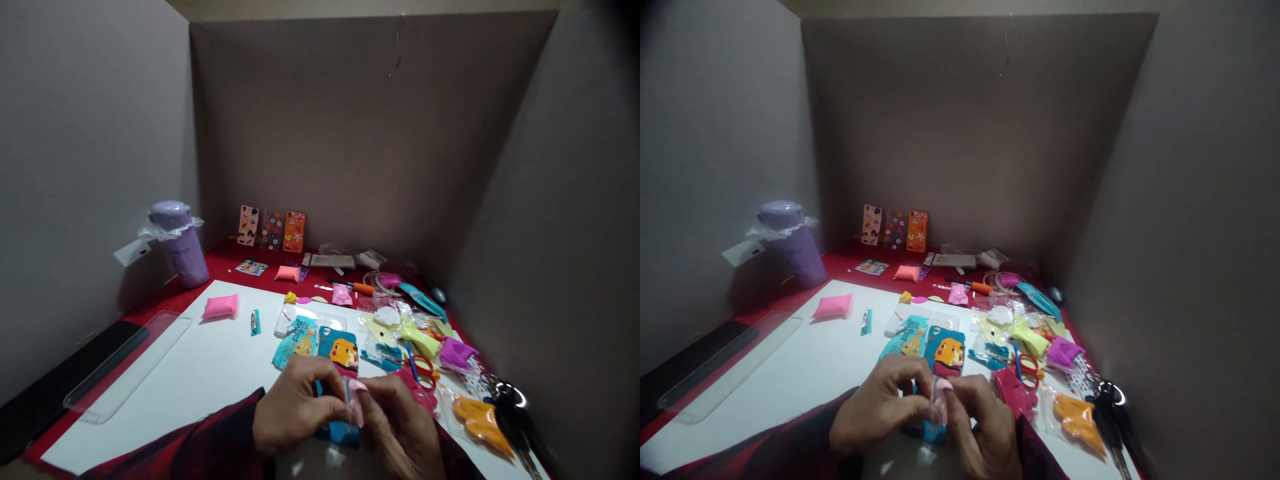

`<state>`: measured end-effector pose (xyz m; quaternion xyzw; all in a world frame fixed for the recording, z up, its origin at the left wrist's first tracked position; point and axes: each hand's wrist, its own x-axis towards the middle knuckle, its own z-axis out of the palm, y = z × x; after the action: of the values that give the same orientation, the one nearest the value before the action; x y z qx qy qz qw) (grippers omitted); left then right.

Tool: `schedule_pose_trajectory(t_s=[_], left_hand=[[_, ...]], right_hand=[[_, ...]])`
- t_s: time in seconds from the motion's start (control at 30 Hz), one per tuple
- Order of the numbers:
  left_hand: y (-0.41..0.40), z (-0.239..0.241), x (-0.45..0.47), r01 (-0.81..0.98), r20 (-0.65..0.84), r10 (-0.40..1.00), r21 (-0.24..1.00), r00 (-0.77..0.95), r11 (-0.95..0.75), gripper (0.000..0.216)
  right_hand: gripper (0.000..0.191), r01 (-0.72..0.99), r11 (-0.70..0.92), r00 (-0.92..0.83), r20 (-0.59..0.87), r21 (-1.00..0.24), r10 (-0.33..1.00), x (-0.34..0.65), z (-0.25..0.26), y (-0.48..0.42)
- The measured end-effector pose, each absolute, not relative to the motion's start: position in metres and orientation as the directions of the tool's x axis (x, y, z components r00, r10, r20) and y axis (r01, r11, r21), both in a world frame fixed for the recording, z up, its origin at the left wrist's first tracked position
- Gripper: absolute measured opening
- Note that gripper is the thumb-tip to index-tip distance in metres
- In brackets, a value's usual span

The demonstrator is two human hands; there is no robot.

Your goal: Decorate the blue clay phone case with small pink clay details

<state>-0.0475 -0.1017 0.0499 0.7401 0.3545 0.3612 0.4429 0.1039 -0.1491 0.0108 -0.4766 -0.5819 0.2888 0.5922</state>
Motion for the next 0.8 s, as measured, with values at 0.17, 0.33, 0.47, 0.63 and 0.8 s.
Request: schedule_pose_trajectory(t_s=[0.17, 0.33, 0.47, 0.63, 0.8], left_hand=[[-0.049, 0.056, -0.085, 0.453, 0.364, 0.87, 0.747, 0.333, -0.486, 0.012], [0.002, 0.045, -0.117, 0.602, 0.423, 0.848, 0.6, 0.32, -0.527, 0.012], [0.009, 0.032, -0.119, 0.632, 0.392, 0.81, 0.507, 0.436, -0.586, 0.011], [0.01, 0.021, -0.115, 0.646, 0.369, 0.799, 0.471, 0.474, -0.601, 0.012], [0.014, 0.014, -0.115, 0.611, 0.376, 0.826, 0.557, 0.419, -0.563, 0.012]], right_hand=[[0.016, 0.193, 0.29, 0.22, 0.33, -0.937, 0.918, 0.119, 0.017, -0.136], [0.019, 0.357, 0.262, 0.162, 0.335, -0.897, 0.928, 0.142, 0.015, -0.119], [0.021, 0.459, 0.276, 0.114, 0.364, -0.844, 0.924, 0.152, 0.015, -0.111], [0.018, 0.607, 0.303, 0.035, 0.405, -0.735, 0.914, 0.157, 0.018, -0.105], [0.018, 0.667, 0.278, 0.035, 0.402, -0.691, 0.915, 0.162, 0.018, -0.102]])
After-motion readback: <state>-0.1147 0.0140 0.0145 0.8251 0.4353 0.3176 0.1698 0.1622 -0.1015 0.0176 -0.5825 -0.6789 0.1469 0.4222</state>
